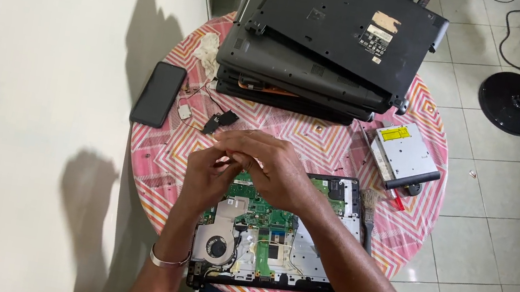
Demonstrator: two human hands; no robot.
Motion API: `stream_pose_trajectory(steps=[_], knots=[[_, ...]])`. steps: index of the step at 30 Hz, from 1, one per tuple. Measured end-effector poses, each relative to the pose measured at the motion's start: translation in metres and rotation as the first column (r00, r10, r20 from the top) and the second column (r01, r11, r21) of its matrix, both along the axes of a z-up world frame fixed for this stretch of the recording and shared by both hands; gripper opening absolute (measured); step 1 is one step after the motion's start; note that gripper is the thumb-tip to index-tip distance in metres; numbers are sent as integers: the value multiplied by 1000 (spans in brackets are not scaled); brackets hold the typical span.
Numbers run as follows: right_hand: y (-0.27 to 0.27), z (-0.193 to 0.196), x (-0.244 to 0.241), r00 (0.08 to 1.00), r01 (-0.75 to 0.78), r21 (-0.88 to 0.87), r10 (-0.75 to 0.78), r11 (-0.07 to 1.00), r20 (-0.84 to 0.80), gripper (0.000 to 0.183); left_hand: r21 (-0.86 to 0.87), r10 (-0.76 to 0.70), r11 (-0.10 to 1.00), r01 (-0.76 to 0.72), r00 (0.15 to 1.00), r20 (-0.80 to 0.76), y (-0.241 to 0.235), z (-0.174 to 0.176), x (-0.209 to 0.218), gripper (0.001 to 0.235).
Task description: The person uses a screwdriver to remove screws from a disassembled laptop placed on a table, then picks up the laptop's bottom cover, briefly inspects it, and sets it aside. The person continues to remove additional screws from the laptop's internal components.
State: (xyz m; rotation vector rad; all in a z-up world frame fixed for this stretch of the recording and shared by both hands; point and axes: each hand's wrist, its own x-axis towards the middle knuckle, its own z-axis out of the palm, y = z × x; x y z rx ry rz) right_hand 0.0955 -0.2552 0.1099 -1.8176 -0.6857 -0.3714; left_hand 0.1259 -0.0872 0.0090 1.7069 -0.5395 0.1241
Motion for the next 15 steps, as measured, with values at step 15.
stream_pose_trajectory(steps=[15], knots=[[-43,-29,12,929,359,-141,-339,923,149,27,88,-221,971,220,975,-2,4,20,6,19]])
